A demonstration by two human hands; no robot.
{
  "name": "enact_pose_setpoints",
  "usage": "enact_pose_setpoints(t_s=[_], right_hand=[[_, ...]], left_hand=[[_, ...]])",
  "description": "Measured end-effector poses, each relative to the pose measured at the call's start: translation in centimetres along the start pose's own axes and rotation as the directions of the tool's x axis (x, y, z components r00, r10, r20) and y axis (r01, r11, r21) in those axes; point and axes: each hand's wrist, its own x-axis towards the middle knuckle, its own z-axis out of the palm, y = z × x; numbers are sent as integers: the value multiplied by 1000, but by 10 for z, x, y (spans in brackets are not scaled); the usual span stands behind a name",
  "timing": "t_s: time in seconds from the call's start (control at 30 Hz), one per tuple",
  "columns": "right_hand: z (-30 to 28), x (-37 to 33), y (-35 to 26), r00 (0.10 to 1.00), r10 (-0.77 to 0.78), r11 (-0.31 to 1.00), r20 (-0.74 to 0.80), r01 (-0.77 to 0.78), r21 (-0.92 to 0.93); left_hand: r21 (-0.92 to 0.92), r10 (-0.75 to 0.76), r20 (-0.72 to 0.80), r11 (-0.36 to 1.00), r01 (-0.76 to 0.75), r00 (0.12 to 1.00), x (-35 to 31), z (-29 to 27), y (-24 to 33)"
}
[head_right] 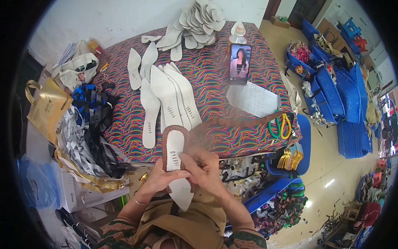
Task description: The person assembles white shoe insoles by attaching brown straps to them. They pick up an insole, align a strap along the edge, and press it down to secure it. The process is repeated for multiple insoles, with the person occasionally adjusting the strap or the insole position on the table.
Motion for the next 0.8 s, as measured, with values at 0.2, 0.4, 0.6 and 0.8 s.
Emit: enact_pose_setpoints(t_s=[0.2,0.4,0.6,0.8], right_hand=[[-31,26,-10,984,9,999,180,0,-47],[-30,52,-29,957,-211,937,200,256,-237],[3,26,23,971,-49,971,-234,101,217],[2,-7,46,987,158,945,-42,-138,298]], left_hand=[[8,-27,45,1000,27,999,2,-9,-15],[147,-23,64,989,13,998,-1,-8,-20],[246,57,-62,968,-40,996,0,-3,-22],[161,10,-91,987,5,996,12,-14,-15]])
